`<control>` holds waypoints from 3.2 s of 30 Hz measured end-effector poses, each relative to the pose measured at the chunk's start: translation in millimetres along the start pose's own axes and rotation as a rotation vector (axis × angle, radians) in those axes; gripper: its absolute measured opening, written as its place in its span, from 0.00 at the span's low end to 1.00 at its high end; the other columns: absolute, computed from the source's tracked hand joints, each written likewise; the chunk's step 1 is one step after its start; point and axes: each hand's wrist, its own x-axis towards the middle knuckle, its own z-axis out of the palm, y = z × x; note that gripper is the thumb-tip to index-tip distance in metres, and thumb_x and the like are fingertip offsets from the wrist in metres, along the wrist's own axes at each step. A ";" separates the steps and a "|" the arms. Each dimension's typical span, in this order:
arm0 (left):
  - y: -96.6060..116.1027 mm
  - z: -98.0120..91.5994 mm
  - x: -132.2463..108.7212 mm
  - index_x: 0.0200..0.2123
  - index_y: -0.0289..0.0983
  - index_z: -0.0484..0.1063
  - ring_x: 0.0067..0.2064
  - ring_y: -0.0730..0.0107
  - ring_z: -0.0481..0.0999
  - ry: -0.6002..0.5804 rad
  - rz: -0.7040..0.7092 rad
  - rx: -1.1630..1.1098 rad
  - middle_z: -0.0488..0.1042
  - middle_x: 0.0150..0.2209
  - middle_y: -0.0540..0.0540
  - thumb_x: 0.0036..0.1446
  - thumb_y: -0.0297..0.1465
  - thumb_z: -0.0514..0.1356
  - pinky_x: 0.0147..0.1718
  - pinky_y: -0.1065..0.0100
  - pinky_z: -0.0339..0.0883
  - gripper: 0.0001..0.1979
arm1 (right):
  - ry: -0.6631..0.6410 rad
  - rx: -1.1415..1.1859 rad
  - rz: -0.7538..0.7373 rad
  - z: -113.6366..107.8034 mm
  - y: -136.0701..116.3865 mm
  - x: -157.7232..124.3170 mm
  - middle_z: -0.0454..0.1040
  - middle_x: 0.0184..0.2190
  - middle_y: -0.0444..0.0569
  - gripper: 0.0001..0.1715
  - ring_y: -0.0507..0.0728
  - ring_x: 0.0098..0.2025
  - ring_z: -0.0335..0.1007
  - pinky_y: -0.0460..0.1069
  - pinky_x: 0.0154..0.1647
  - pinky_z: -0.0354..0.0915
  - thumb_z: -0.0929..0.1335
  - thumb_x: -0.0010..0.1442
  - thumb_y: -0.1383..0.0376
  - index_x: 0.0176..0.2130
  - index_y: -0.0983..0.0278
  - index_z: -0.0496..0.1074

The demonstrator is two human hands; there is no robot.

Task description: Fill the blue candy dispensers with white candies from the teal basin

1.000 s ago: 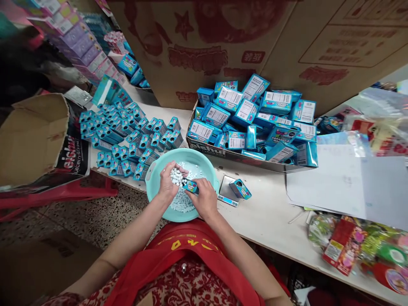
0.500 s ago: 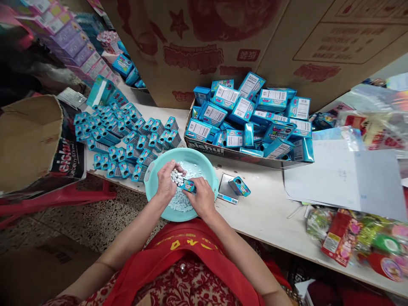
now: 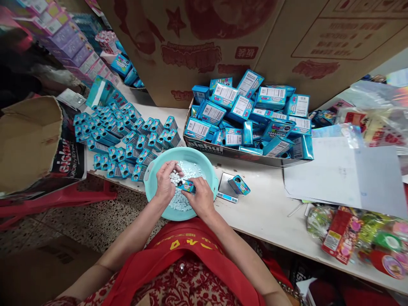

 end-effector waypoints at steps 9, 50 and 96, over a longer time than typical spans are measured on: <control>5.3 3.9 -7.3 0.30 0.36 0.69 0.21 0.75 0.70 -0.008 -0.006 0.030 0.69 0.20 0.53 0.50 0.38 0.60 0.24 0.72 0.64 0.11 | -0.011 0.031 0.019 -3.6 -3.5 -1.4 0.72 0.38 0.50 0.16 0.60 0.43 0.68 0.53 0.43 0.65 0.71 0.54 0.60 0.43 0.60 0.69; -121.1 -30.4 -33.2 0.39 0.37 0.72 0.51 0.47 0.69 -0.524 -0.177 1.340 0.73 0.45 0.34 0.55 0.36 0.53 0.50 0.54 0.59 0.13 | 0.395 0.050 -0.067 26.8 59.4 -18.9 0.70 0.37 0.51 0.17 0.59 0.40 0.69 0.58 0.42 0.68 0.69 0.56 0.56 0.44 0.60 0.67; -0.7 -2.9 7.0 0.22 0.35 0.65 0.21 0.76 0.71 0.042 -0.037 -0.051 0.69 0.21 0.52 0.46 0.39 0.64 0.21 0.73 0.64 0.15 | 0.051 0.116 0.002 8.5 4.7 1.6 0.72 0.37 0.49 0.17 0.60 0.42 0.69 0.53 0.42 0.65 0.72 0.53 0.59 0.43 0.60 0.70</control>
